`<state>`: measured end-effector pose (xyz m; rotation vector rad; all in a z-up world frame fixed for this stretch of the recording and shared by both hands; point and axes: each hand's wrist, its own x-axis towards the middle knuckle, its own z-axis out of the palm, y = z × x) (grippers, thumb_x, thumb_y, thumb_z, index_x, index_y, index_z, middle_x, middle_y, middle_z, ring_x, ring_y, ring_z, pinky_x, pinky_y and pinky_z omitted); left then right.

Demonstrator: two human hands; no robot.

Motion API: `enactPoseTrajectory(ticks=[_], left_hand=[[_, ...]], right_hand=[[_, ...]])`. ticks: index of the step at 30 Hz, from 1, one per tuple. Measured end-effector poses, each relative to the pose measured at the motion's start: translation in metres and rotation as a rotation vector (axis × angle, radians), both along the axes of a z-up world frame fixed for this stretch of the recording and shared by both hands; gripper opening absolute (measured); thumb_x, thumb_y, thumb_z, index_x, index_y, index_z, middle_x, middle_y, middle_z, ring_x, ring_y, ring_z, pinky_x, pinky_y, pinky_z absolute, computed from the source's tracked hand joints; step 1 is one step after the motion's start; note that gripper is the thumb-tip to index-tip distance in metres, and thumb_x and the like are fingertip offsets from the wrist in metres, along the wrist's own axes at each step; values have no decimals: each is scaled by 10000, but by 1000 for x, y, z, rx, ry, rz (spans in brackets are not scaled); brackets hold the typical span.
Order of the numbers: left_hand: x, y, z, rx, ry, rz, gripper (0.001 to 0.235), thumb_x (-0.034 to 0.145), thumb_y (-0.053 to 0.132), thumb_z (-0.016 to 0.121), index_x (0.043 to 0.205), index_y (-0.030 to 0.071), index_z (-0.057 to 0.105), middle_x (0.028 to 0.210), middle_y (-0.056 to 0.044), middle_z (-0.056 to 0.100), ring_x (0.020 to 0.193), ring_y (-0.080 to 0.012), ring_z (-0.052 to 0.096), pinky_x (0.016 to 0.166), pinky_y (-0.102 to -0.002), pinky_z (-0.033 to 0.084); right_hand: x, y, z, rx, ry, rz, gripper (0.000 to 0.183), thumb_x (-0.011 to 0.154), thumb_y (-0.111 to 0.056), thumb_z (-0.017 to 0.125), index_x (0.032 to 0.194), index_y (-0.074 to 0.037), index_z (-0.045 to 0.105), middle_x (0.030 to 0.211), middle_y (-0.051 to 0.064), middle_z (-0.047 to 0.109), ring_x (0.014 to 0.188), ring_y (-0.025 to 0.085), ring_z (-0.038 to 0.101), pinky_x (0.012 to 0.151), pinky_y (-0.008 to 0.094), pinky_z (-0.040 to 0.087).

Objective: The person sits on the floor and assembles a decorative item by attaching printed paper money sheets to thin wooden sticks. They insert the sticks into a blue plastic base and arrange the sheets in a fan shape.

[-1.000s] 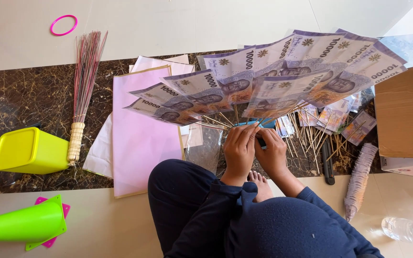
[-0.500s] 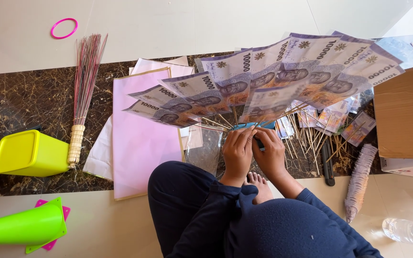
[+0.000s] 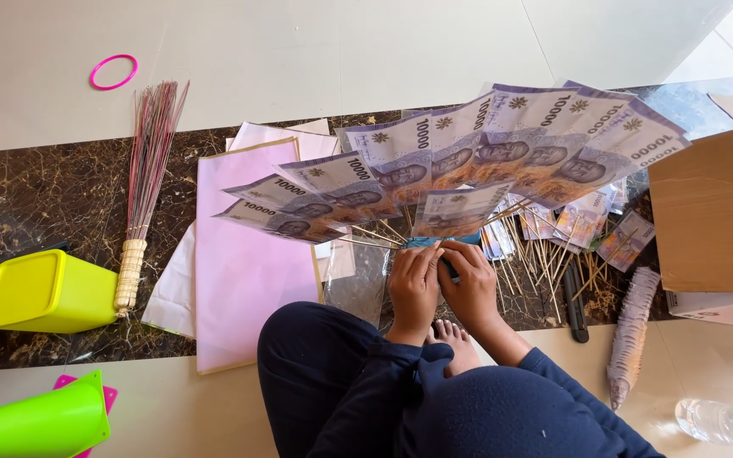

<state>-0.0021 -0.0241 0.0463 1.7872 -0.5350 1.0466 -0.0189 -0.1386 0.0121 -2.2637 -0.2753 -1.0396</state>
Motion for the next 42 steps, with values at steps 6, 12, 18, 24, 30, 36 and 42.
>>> enactPoseTrajectory(ticks=[6, 12, 18, 24, 30, 36, 42], left_hand=[[0, -1, -5, 2, 14, 2, 34, 905, 5, 770, 932, 18, 757, 830, -63, 698, 732, -218, 679, 713, -301, 570], [2, -4, -11, 15, 1, 26, 26, 916, 21, 766, 931, 34, 750, 845, -67, 698, 751, -241, 688, 736, -313, 578], [4, -4, -20, 20, 1, 0, 18, 928, 14, 749, 938, 29, 749, 875, -80, 720, 765, -240, 695, 730, -311, 570], [3, -7, -24, 15, 24, 3, 20, 924, 8, 750, 934, 26, 747, 879, -81, 722, 765, -235, 692, 729, -317, 566], [5, -6, -33, 28, 38, 10, 59, 915, 27, 766, 971, 43, 755, 910, -80, 732, 795, -247, 706, 749, -328, 574], [4, -2, -36, 56, 65, -11, 115, 923, 56, 767, 1032, 24, 759, 938, -103, 728, 834, -273, 719, 781, -337, 579], [-3, 1, -39, 93, 65, -11, 261, 910, 59, 774, 1164, 7, 743, 1003, -128, 725, 888, -294, 709, 827, -366, 573]], right_hand=[[1, -1, -5, -4, -3, -10, 42, 882, -55, 772, 882, -97, 771, 1003, 45, 746, 897, 268, 729, 803, 352, 577], [-2, 0, 5, -3, -38, 55, 31, 884, -1, 753, 892, -25, 769, 1007, 109, 739, 904, 310, 724, 809, 383, 583], [-21, -33, -12, 5, -86, 24, 182, 881, -2, 765, 1050, -63, 796, 1075, 92, 740, 971, 301, 712, 855, 390, 574], [-35, -133, -109, 80, 220, -341, 206, 922, -18, 773, 1127, -26, 766, 1049, 178, 694, 939, 362, 687, 765, 382, 600], [-38, -181, -149, 174, 542, -479, 140, 1036, -140, 721, 1132, -54, 775, 1037, 152, 730, 973, 341, 720, 780, 409, 632], [14, -207, -188, 130, 701, -524, 213, 1059, -358, 671, 1174, -218, 784, 988, 100, 781, 1005, 358, 723, 890, 502, 575], [36, -207, -189, 331, 846, -515, 248, 903, -370, 812, 1115, -242, 805, 908, 21, 788, 963, 316, 739, 858, 428, 558]])
